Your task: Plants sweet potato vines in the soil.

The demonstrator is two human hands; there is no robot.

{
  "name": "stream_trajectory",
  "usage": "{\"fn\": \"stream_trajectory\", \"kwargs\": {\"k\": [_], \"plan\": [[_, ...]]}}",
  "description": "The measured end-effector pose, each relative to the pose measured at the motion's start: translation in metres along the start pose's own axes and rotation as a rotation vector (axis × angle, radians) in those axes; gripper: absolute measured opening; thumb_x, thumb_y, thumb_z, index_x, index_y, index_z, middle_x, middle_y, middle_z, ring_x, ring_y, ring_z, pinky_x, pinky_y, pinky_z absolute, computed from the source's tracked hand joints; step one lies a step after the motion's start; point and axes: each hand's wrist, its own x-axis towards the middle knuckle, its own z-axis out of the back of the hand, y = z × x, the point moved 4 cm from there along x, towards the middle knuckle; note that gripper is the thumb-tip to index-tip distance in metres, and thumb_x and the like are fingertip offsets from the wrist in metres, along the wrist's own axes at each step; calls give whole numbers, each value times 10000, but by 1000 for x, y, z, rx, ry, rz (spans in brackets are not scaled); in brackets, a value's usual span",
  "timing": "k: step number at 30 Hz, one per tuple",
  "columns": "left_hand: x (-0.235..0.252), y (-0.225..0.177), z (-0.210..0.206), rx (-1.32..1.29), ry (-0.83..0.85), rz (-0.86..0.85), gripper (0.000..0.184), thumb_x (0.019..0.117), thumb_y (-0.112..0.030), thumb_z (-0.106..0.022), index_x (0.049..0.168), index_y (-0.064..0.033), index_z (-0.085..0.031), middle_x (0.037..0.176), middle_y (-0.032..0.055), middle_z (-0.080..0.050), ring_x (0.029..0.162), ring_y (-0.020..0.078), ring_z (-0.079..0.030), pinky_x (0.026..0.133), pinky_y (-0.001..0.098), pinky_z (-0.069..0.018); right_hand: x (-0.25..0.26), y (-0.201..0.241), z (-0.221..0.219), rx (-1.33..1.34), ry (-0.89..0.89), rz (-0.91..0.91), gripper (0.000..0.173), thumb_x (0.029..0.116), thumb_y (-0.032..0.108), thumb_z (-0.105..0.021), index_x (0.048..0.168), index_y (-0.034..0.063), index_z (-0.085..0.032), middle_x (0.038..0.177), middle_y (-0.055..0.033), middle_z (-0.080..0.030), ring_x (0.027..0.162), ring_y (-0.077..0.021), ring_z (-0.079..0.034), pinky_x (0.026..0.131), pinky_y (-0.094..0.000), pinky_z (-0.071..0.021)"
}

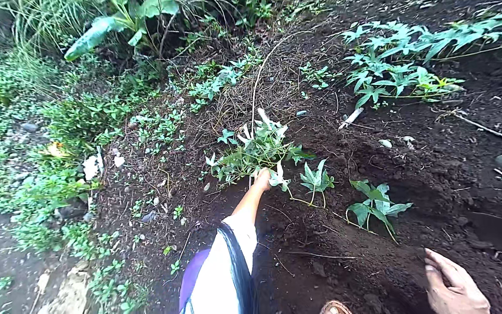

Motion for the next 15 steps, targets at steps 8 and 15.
{"fn": "stream_trajectory", "kwargs": {"k": [8,15], "plan": [[8,2,12,-32,-47,54,382,992,-118,-631,1373,-138,-651,1612,77,-441,1490,388,-347,1139,691,-282,-1,9,-9,51,-57,-41,301,993,-37,-502,1214,-164,-662,1253,-391,-628,1086,-453,-683,1007,-464,-535],[31,5,-11,-199,-89,-9,475,1025,-71,-570,1494,-98,-503,1514,145,-544,1524,398,-306,1210,705,-94,-4,5,-7,60,-90,-35,283,988,-40,-508,1177,-171,-674,1209,-379,-653,1063,-406,-699,998,-404,-543]]}}
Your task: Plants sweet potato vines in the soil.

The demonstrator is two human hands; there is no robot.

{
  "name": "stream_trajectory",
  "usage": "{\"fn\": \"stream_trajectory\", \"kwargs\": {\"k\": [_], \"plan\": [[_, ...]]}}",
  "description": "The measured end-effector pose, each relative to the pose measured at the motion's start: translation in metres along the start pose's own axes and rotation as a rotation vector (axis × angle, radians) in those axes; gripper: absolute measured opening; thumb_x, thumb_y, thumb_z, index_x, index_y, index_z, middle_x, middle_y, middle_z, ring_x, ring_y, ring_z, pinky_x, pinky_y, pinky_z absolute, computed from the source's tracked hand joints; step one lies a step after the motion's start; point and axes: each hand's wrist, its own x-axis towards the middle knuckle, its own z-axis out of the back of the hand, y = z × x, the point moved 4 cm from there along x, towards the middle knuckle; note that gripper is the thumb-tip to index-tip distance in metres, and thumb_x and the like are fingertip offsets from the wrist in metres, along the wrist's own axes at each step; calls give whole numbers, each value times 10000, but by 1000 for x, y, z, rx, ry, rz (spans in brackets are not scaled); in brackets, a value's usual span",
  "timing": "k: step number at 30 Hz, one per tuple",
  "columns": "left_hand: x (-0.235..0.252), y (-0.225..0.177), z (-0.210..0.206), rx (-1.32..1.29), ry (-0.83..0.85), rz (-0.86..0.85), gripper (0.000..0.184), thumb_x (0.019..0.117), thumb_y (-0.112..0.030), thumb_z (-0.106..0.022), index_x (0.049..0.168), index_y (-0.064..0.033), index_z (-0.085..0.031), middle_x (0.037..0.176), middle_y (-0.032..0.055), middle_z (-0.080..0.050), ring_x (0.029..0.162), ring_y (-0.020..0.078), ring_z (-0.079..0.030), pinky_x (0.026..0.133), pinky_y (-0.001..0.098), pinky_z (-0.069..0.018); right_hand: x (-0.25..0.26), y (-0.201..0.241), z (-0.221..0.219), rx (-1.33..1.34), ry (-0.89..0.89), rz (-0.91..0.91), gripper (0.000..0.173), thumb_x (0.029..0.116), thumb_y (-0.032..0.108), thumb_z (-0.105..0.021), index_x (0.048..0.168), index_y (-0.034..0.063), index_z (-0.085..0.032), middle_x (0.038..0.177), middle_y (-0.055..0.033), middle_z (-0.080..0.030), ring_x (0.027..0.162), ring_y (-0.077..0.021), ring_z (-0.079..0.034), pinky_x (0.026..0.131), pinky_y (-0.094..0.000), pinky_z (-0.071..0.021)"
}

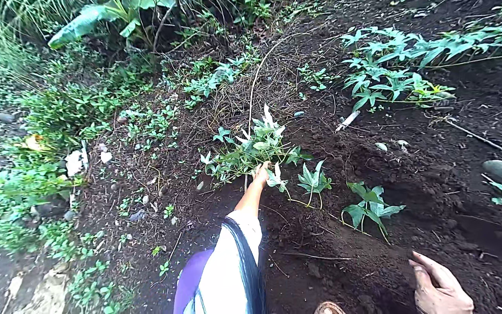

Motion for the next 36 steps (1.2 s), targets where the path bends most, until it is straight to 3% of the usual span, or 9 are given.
{"fn": "stream_trajectory", "kwargs": {"k": [4,8,12,18,23,28,32,34,36], "plan": [[-21,5,6,386,144,3,734,954,-189,-675,1614,-211,-356,1501,165,-553,1470,386,-401,1217,699,-131,1,-1,-5,36,-5,-49,296,992,-28,-497,1189,-169,-668,1208,-381,-648,1046,-378,-705,987,-386,-545],[-19,1,9,466,-12,-34,650,911,-211,-732,1521,-175,-510,1503,231,-492,1409,420,-434,1153,629,-313,2,12,-19,82,32,-16,307,980,-43,-476,1182,-172,-668,1194,-382,-652,998,-362,-713,952,-388,-560],[-12,-5,-12,266,18,-5,541,967,-136,-705,1480,-87,-541,1655,138,-360,1581,403,-146,1217,713,-47,8,26,-20,89,41,91,295,967,-47,-475,1133,-191,-673,1140,-374,-668,970,-287,-718,936,-307,-557],[-26,-5,-3,389,24,-76,413,951,-201,-723,1336,-65,-666,1476,148,-567,1509,362,-339,1215,717,-88,2,20,-19,149,57,-1,316,980,-46,-459,1182,-214,-634,1147,-383,-654,964,-220,-716,919,-260,-554],[-41,-37,77,311,-337,-230,334,1021,-35,-512,1280,-69,-719,1297,205,-678,1267,378,-607,1140,572,-392,1,15,-23,212,35,-56,328,979,-43,-455,1208,-199,-630,1174,-373,-648,955,-198,-706,895,-256,-556],[-107,-60,208,119,-833,-197,261,1010,-37,-555,1178,-33,-755,1203,183,-718,1197,337,-638,1076,472,-469,8,12,-23,214,29,-63,327,990,-30,-450,1205,-185,-641,1189,-375,-645,958,-202,-703,894,-258,-551],[-184,-55,258,271,-1218,-257,236,1014,-49,-566,1129,-10,-769,1158,206,-731,1155,361,-657,1035,448,-491,10,14,-31,221,46,-77,321,994,-39,-450,1205,-182,-645,1195,-373,-645,962,-206,-705,894,-252,-550],[-205,-45,252,374,-1209,-174,255,1020,-47,-543,1145,13,-757,1177,240,-715,1159,411,-648,1016,495,-495,11,15,-35,228,53,-78,316,993,-43,-455,1203,-177,-650,1190,-373,-646,964,-202,-702,893,-247,-548],[-206,-29,226,405,-925,50,296,1042,-71,-503,1238,37,-696,1280,291,-648,1239,454,-603,1059,567,-474,12,15,-39,238,68,-77,314,994,-40,-459,1204,-178,-647,1194,-371,-644,962,-195,-698,889,-240,-545]]}}
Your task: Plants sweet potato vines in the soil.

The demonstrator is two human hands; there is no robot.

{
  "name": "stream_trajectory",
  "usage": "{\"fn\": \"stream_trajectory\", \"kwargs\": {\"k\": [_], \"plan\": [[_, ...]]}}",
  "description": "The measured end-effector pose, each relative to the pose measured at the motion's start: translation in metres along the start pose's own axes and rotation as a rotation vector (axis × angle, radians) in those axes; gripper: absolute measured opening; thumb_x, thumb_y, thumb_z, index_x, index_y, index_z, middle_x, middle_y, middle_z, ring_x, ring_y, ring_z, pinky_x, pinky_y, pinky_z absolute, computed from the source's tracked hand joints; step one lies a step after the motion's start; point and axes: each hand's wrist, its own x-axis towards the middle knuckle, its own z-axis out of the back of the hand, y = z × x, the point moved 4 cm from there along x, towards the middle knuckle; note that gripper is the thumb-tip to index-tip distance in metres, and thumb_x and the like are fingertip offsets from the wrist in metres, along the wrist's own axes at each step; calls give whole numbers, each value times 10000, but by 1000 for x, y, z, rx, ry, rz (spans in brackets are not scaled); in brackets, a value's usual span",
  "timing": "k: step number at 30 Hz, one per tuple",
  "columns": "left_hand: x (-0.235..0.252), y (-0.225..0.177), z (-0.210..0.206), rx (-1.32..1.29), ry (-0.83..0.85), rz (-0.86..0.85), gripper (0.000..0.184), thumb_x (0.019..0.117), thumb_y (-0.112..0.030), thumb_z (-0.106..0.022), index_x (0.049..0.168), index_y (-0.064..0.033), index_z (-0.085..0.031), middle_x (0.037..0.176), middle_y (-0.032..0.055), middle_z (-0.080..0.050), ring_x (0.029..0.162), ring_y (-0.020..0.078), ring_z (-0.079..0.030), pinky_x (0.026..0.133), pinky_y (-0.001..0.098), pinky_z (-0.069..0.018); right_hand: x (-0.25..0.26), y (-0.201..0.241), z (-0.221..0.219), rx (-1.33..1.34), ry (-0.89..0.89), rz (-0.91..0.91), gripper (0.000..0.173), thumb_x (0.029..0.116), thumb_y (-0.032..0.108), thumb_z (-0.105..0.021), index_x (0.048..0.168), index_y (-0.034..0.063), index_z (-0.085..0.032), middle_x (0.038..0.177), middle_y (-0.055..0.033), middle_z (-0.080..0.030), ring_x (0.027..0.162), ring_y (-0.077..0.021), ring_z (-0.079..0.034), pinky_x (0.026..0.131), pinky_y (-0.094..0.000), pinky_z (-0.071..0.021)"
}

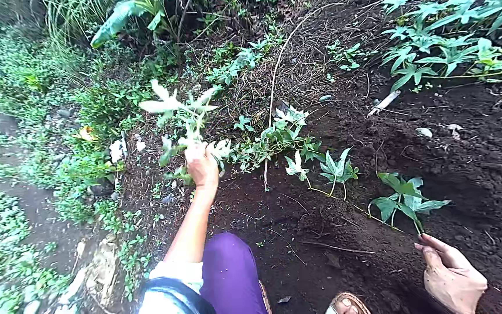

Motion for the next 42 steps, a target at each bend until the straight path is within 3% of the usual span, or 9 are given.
{"fn": "stream_trajectory", "kwargs": {"k": [6,11,15,20,25,30,32,34,42], "plan": [[-76,13,-157,154,1085,58,426,1007,-236,-643,1373,-18,-620,1299,271,-643,1186,418,-645,1002,604,-509,2,2,-1,-28,28,0,317,998,-26,-462,1208,-170,-652,1198,-366,-646,962,-233,-697,893,-280,-552],[-42,-34,-201,66,794,74,315,1039,-146,-527,1271,26,-654,1394,246,-582,1314,417,-553,1063,607,-458,-5,-2,11,-69,25,-5,313,987,-25,-466,1181,-184,-655,1163,-366,-655,932,-197,-700,881,-254,-550],[-36,-32,-244,-16,851,214,558,989,-120,-612,1518,-22,-463,1498,235,-526,1446,410,-435,1171,628,-337,-11,-7,20,-80,47,-34,309,990,-30,-474,1191,-196,-640,1168,-376,-650,960,-258,-707,915,-316,-563],[-51,-21,-272,-174,779,182,484,1004,-278,-664,1405,-22,-572,1308,250,-650,1300,432,-562,1114,644,-384,-14,-12,22,-77,27,-76,302,1001,-23,-476,1190,-175,-657,1184,-358,-653,968,-230,-707,922,-301,-560],[-26,-57,-211,-129,683,49,333,1079,-236,-519,1293,-39,-681,1303,239,-653,1258,405,-607,1059,607,-463,-10,-5,12,-75,33,-49,296,983,-35,-485,1172,-176,-664,1146,-354,-663,934,-209,-701,894,-275,-558],[32,-77,-114,-353,284,48,353,1093,-218,-480,1244,22,-690,1239,226,-694,1191,363,-660,1054,561,-484,-10,-6,9,-48,17,-45,304,985,-35,-471,1174,-175,-664,1164,-364,-656,942,-233,-706,901,-303,-560],[42,-68,-96,-457,359,263,267,1039,-149,-561,1211,-10,-711,1092,137,-725,1012,221,-680,930,438,-535,-11,-5,6,-33,24,-66,307,991,-26,-470,1182,-162,-667,1179,-355,-657,957,-261,-700,912,-337,-559],[35,-61,-96,-593,554,425,137,1018,-91,-559,1079,-43,-672,711,-26,-549,551,32,-457,508,199,-398,-10,-3,5,-31,45,-69,310,994,-15,-473,1193,-148,-671,1187,-343,-663,972,-292,-700,922,-382,-558],[36,-74,3,-1165,779,133,345,1099,-170,-375,921,-131,-668,550,-121,-457,437,-27,-367,429,135,-329,7,-2,0,-89,110,-101,293,1020,29,-502,1212,-72,-699,1194,-292,-687,1045,-388,-687,964,-568,-511]]}}
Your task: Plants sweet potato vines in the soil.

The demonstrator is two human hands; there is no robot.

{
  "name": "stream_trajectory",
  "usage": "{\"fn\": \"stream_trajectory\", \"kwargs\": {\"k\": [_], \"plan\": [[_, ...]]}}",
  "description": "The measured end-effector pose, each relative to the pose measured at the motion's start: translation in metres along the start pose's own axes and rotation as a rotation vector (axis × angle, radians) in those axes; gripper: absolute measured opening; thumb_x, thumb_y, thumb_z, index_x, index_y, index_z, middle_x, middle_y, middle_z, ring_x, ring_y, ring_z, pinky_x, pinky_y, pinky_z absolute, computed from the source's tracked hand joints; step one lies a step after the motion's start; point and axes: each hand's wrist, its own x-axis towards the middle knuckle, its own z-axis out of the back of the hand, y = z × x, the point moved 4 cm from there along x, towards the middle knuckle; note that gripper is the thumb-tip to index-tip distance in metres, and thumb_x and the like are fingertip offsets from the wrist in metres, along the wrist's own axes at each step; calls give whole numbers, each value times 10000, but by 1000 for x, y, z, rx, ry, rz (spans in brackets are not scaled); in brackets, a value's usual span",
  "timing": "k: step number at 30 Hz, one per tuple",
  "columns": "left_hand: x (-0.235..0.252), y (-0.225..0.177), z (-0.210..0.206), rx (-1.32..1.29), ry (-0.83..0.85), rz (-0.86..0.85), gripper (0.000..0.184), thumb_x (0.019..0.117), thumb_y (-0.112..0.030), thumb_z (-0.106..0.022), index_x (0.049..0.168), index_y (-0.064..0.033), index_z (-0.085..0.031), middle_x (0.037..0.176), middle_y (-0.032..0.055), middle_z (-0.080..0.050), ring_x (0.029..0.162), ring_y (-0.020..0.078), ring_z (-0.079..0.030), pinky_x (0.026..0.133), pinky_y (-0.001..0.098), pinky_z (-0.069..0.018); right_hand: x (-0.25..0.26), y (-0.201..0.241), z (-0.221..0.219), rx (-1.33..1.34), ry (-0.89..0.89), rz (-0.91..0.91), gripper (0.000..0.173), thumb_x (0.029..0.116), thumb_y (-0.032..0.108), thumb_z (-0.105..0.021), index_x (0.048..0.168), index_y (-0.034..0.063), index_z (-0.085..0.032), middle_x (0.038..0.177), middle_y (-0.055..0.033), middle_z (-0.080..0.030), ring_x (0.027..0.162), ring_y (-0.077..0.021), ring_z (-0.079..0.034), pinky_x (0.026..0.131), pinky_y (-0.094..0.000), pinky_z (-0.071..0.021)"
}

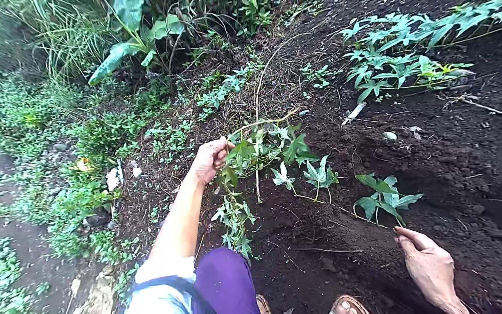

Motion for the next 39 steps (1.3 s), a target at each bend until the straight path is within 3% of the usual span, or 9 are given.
{"fn": "stream_trajectory", "kwargs": {"k": [3,5,10,16,23,29,33,37,39], "plan": [[-9,-19,7,136,-63,-161,278,1049,-38,-431,915,-119,-662,659,-76,-647,495,-28,-528,476,140,-463,4,0,-1,-52,46,-32,284,1031,35,-514,1226,-46,-705,1233,-288,-679,1136,-431,-660,1011,-625,-467],[-5,-26,14,471,-200,-241,153,988,-3,-615,1120,-8,-691,917,20,-700,725,26,-628,682,203,-542,10,-3,-3,-75,54,-42,284,1034,39,-514,1229,-34,-708,1251,-283,-675,1171,-445,-644,1028,-646,-445],[-5,-39,19,902,-418,-400,213,1007,-63,-609,1156,48,-714,1193,221,-667,1095,237,-656,992,366,-517,19,-3,-2,-108,72,-45,282,1040,48,-520,1236,-14,-712,1277,-267,-674,1202,-447,-635,1036,-663,-430],[-10,-51,17,791,-478,-554,197,987,-56,-644,1139,36,-728,1106,155,-681,1031,93,-641,935,216,-516,15,-6,5,-144,91,-79,289,1044,53,-512,1244,-1,-714,1283,-259,-675,1215,-443,-631,1046,-661,-425],[0,10,17,333,-286,-262,250,1017,-44,-595,1264,-27,-630,1078,-10,-729,904,81,-718,810,276,-611,27,-5,15,-204,125,-201,328,1061,93,-475,1301,37,-692,1354,-215,-649,1281,-397,-602,1093,-611,-421],[11,38,24,307,-193,-175,206,1025,-15,-541,1202,-31,-646,1037,-11,-718,870,91,-713,782,271,-613,53,-7,16,-190,84,-288,316,1042,59,-528,1319,32,-676,1380,-240,-619,1264,-447,-592,1067,-650,-420],[15,53,9,373,-149,-62,195,1024,19,-549,1182,4,-663,977,5,-732,808,78,-715,737,251,-611,91,-23,-8,-224,89,-180,543,1014,109,-623,1528,35,-467,1597,-253,-383,1368,-522,-464,1048,-714,-412],[21,54,-15,623,48,-162,190,1011,7,-578,1176,30,-670,1017,41,-726,788,32,-686,753,216,-591,109,-40,-56,-360,313,6,600,1035,176,-609,1583,60,-392,1660,-221,-306,1471,-473,-382,1116,-683,-384],[24,44,-36,804,179,-246,175,1011,-6,-594,1149,53,-683,1057,118,-718,832,95,-690,825,294,-590,108,-49,-75,-455,457,15,602,1053,169,-569,1607,79,-350,1686,-192,-266,1512,-423,-342,1171,-628,-346]]}}
